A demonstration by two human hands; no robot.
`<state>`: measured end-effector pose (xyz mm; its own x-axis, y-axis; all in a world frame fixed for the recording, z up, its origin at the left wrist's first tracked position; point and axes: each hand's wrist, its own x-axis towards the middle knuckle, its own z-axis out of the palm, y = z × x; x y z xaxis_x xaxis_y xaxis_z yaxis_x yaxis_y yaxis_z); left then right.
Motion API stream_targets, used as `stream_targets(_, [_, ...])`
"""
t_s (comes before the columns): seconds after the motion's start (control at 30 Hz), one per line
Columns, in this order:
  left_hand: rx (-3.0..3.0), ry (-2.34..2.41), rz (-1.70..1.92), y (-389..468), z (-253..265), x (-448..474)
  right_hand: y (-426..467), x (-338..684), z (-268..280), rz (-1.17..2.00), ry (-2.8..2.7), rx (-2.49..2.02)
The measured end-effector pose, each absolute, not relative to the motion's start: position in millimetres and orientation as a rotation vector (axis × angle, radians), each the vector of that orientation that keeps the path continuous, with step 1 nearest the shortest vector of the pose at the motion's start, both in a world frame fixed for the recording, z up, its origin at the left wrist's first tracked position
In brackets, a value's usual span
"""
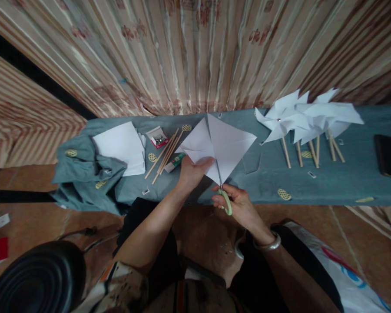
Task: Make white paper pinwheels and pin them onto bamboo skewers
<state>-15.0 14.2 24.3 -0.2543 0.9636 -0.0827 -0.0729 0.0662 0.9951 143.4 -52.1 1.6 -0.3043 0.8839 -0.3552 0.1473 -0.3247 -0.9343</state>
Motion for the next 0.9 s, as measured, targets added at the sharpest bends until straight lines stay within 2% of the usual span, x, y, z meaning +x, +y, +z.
stream_targets(0.9, [0.986,1.347,1.341,11.9,24.5,-12.5,-48.6,148.4,-1.3,1.616,-1.353,-1.356])
